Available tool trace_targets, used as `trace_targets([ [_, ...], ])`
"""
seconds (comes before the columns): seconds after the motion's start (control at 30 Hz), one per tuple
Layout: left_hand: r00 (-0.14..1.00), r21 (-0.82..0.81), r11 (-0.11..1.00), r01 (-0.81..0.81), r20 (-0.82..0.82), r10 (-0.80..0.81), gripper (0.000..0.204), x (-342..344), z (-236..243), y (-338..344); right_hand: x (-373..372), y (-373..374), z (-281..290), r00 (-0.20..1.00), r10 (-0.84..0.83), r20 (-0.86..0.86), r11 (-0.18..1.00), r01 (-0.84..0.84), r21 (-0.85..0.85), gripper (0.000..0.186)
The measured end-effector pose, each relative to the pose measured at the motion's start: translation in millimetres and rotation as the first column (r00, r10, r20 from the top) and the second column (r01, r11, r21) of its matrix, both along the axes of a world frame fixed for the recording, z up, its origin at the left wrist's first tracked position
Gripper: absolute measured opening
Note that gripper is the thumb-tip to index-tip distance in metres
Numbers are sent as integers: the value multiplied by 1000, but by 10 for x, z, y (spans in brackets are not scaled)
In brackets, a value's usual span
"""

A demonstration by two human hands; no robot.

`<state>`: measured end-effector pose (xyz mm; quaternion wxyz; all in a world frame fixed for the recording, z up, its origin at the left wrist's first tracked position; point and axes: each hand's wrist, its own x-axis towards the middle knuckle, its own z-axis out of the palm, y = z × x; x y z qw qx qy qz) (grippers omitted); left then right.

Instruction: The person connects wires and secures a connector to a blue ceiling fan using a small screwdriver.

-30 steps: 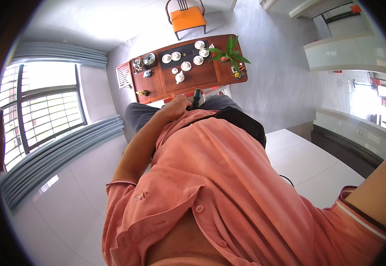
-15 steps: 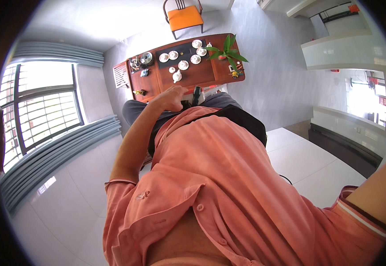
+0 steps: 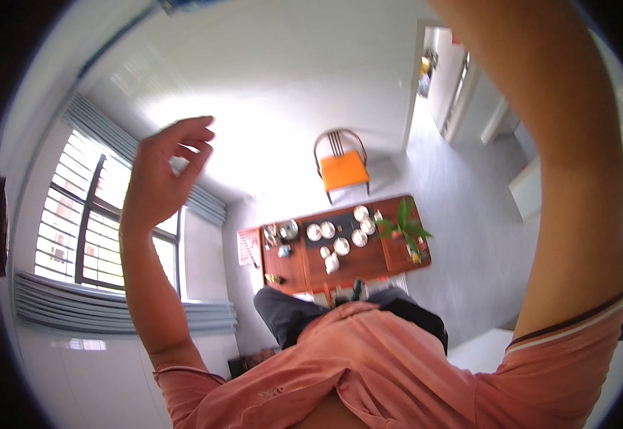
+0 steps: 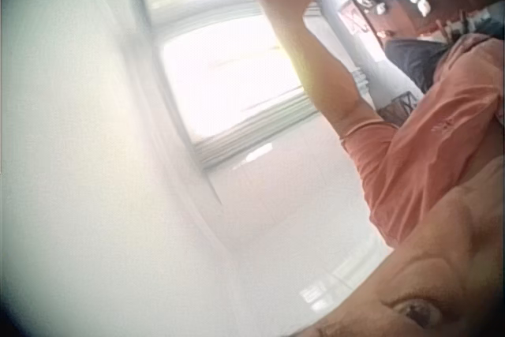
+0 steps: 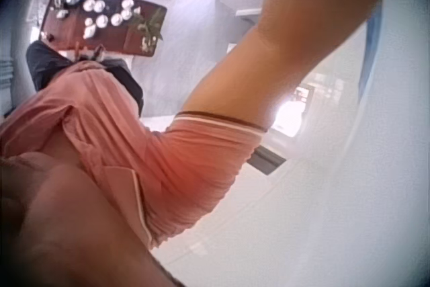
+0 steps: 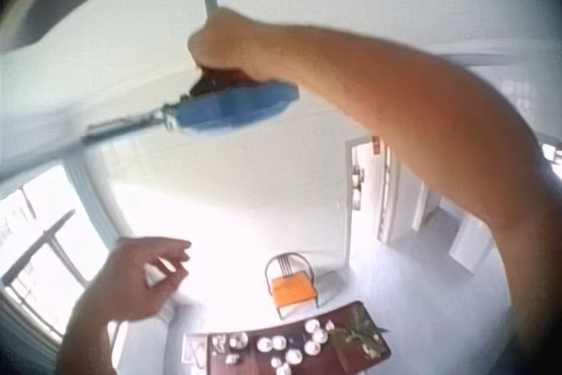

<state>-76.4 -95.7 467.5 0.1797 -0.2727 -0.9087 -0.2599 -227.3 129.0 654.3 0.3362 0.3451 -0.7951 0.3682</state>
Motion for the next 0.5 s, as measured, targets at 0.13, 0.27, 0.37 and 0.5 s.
trace_targets([
  [0.13,956,20,983,-183,-228,183,15,-317,821,-705,383,67,369,999,9,42,1000,-8,-26,30],
  [0.27,914,387,852,-354,-49,402,17,-738,1215,-1097,198,73,458,958,152,241,986,-130,-104,22],
  [0.37,940,597,733,326,-119,-321,17,-1107,1348,-1410,124,11,584,958,62,279,998,-51,-46,21],
  [0.5,972,389,909,-151,226,65,22,-1201,1157,-1572,73,47,608,949,111,296,994,-104,-39,21],
])
